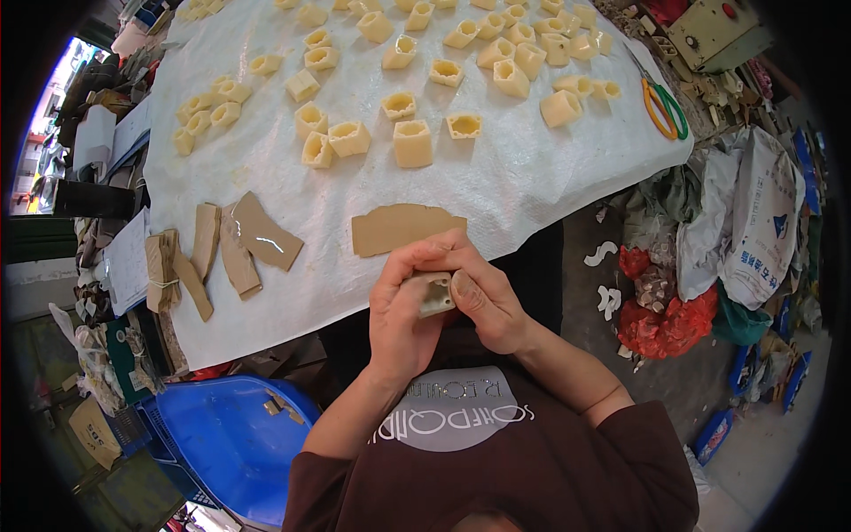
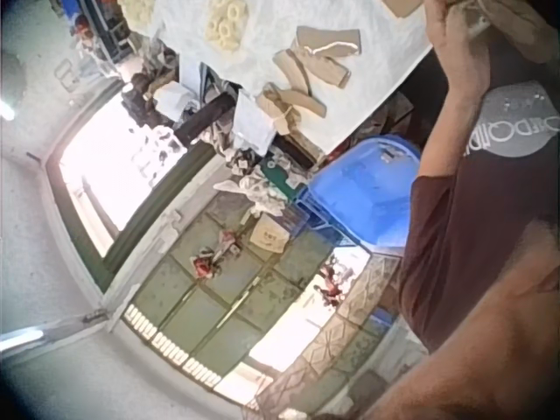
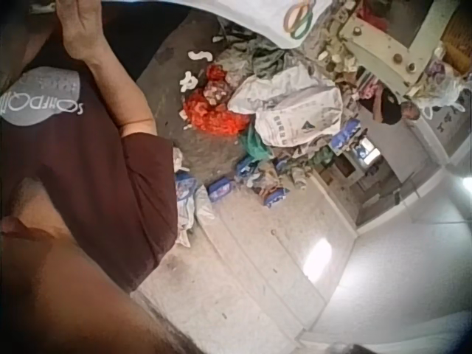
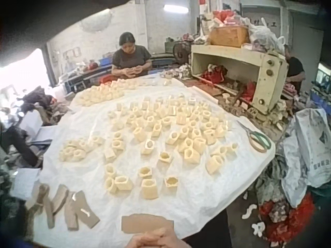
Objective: The person repeatedly picks up small beige plastic pieces and wraps them with brown paper strips. They fold the paper around each piece and place the wrapped items on a white cloth-covered table alongside many similar pieces. The process is repetitive and focused on individual handling of each plastic component.
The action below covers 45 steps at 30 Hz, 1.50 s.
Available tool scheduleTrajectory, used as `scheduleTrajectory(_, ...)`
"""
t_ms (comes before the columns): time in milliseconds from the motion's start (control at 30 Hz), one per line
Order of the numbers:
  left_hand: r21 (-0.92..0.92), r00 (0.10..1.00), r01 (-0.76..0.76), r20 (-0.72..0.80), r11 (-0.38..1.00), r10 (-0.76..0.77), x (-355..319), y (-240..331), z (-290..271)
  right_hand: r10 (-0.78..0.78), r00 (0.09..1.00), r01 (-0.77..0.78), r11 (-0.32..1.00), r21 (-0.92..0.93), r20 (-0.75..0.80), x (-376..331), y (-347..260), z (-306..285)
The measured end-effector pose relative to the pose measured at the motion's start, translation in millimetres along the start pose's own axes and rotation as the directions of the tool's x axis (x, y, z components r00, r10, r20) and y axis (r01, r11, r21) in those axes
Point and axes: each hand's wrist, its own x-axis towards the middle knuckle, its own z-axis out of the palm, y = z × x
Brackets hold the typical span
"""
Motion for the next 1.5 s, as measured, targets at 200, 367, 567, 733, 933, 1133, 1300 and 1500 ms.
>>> scheduleTrajectory(200,-0.121,0.999,0.004,0.052,0.993,0.003,0,6,2,-0.067,0.998,0.066,0.991,-0.117,-0.001,0,-5,-2)
scheduleTrajectory(367,-0.031,0.999,-0.002,-0.039,1.000,0.001,-2,7,9,-0.231,0.973,0.214,0.903,-0.371,0.000,3,-4,0)
scheduleTrajectory(567,-0.016,0.992,0.067,-0.105,0.998,-0.068,-2,7,12,-0.427,0.901,0.356,0.613,-0.705,0.084,8,-4,1)
scheduleTrajectory(733,0.018,0.990,0.067,-0.122,0.998,-0.065,-2,5,13,-0.403,0.901,0.372,0.533,-0.760,0.159,6,-5,-3)
scheduleTrajectory(933,-0.002,0.994,0.095,-0.049,0.995,-0.095,-1,10,7,-0.139,0.989,0.148,0.854,-0.498,0.056,9,-13,-6)
scheduleTrajectory(1133,0.103,0.997,0.047,-0.060,0.994,-0.041,-3,6,10,-0.232,0.968,0.250,0.849,-0.466,0.096,6,-10,-3)
scheduleTrajectory(1300,0.039,0.996,0.077,-0.052,0.996,-0.075,0,11,11,-0.248,0.968,0.225,0.916,-0.333,-0.028,4,-2,4)
scheduleTrajectory(1500,-0.138,0.996,0.054,-0.069,0.989,-0.064,0,17,17,-0.228,0.971,0.191,0.924,-0.332,-0.076,5,-6,7)
